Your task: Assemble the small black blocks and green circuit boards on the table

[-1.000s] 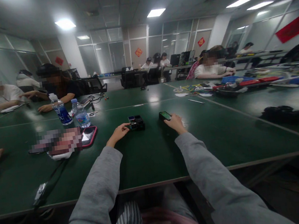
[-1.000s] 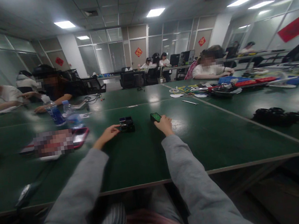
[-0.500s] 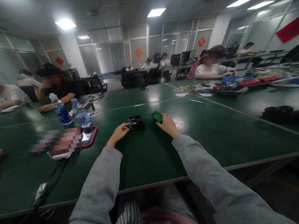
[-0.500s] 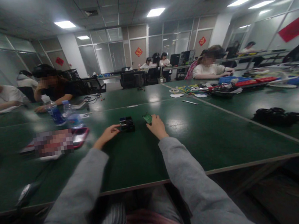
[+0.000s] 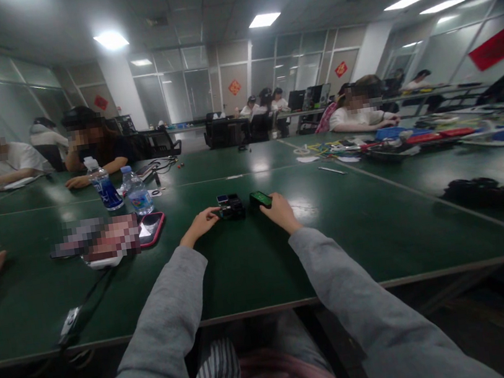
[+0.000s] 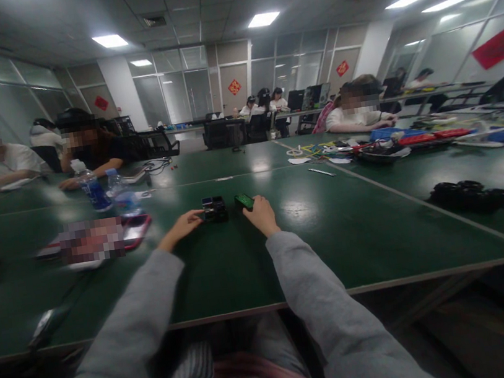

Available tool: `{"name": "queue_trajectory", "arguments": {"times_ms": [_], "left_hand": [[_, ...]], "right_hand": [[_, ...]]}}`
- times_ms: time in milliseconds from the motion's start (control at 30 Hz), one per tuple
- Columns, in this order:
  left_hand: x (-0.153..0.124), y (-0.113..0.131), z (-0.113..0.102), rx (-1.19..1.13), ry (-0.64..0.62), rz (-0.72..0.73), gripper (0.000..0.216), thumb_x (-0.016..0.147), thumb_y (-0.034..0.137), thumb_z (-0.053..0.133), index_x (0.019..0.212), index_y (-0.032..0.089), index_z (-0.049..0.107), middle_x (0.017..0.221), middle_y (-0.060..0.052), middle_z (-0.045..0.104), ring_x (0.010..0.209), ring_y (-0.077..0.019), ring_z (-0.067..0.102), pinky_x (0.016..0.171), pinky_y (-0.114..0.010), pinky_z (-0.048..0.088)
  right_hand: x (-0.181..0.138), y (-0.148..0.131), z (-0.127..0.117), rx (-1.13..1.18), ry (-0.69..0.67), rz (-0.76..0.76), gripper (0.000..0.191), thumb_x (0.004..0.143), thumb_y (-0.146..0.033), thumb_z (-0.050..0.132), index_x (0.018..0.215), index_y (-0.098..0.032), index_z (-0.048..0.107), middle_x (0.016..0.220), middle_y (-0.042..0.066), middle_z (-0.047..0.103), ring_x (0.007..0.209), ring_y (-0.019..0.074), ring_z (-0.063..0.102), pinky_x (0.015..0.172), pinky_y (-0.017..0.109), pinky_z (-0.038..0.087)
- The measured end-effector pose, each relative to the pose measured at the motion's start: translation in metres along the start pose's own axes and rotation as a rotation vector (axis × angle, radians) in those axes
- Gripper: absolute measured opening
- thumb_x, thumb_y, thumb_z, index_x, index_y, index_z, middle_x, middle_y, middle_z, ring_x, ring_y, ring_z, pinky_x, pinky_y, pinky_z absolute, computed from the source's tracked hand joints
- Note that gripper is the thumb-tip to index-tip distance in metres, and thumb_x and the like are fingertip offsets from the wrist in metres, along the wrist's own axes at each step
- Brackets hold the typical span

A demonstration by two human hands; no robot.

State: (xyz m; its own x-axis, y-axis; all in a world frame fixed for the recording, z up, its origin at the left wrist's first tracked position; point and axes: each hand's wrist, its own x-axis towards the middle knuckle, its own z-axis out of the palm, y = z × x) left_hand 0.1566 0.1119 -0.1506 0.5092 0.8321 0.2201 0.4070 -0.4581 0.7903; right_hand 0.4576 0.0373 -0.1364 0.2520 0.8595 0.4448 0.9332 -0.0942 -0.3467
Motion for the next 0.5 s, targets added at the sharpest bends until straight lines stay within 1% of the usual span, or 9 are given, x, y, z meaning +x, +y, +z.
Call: {"name": "queue_trajectory", "arguments": {"times_ms": [100,167,233,300,400,500], "left_hand": [[0.000,0.001,0.000,0.022,0.007,0.012,0.043,0.084,0.023,0.060,0.127,0.021,0.057,0.099,-0.006,0.069,0.088,-0.0174,0.064,0.086,-0.037,0.049],[0.000,0.001,0.001,0.017,0.015,0.012,0.043,0.083,0.023,0.061,0.126,0.021,0.058,0.097,-0.006,0.069,0.087,-0.0171,0.065,0.085,-0.036,0.049],[0.000,0.000,0.001,0.001,0.018,0.012,0.043,0.083,0.023,0.061,0.126,0.021,0.058,0.096,-0.005,0.069,0.086,-0.0170,0.065,0.085,-0.036,0.049],[0.000,-0.001,0.001,-0.010,0.017,0.017,0.044,0.083,0.023,0.061,0.127,0.021,0.058,0.096,-0.005,0.069,0.087,-0.0171,0.065,0.085,-0.037,0.049],[0.000,-0.003,0.001,-0.002,0.017,0.027,0.044,0.084,0.023,0.061,0.127,0.021,0.057,0.097,-0.005,0.069,0.087,-0.0172,0.065,0.085,-0.037,0.049],[0.001,-0.005,0.001,0.014,0.014,0.042,0.044,0.084,0.023,0.060,0.128,0.021,0.057,0.098,-0.006,0.069,0.087,-0.0173,0.065,0.085,-0.037,0.049]], "right_hand": [[-0.003,-0.001,-0.006,-0.061,0.017,0.084,0.052,0.081,-0.044,0.059,0.119,-0.009,0.049,0.108,0.016,0.056,0.104,0.0282,0.053,0.088,0.036,0.043],[-0.006,-0.002,-0.010,-0.106,0.066,0.135,0.059,0.081,-0.044,0.060,0.126,-0.008,0.045,0.111,0.018,0.054,0.107,0.0305,0.050,0.089,0.039,0.041],[-0.007,-0.003,-0.014,-0.125,0.123,0.121,0.066,0.083,-0.044,0.058,0.136,-0.010,0.038,0.118,0.019,0.050,0.112,0.0319,0.046,0.091,0.041,0.039],[-0.003,-0.003,-0.016,-0.104,0.143,0.064,0.063,0.088,-0.045,0.052,0.142,-0.017,0.033,0.126,0.018,0.045,0.116,0.0314,0.042,0.094,0.043,0.037],[0.012,0.000,-0.016,-0.026,0.126,0.009,0.048,0.094,-0.039,0.040,0.141,-0.025,0.041,0.130,0.015,0.044,0.119,0.0291,0.041,0.095,0.042,0.037],[0.031,0.011,-0.013,0.087,0.060,0.041,0.040,0.093,-0.029,0.041,0.130,-0.024,0.055,0.126,0.012,0.050,0.117,0.0253,0.044,0.096,0.040,0.039]]}}
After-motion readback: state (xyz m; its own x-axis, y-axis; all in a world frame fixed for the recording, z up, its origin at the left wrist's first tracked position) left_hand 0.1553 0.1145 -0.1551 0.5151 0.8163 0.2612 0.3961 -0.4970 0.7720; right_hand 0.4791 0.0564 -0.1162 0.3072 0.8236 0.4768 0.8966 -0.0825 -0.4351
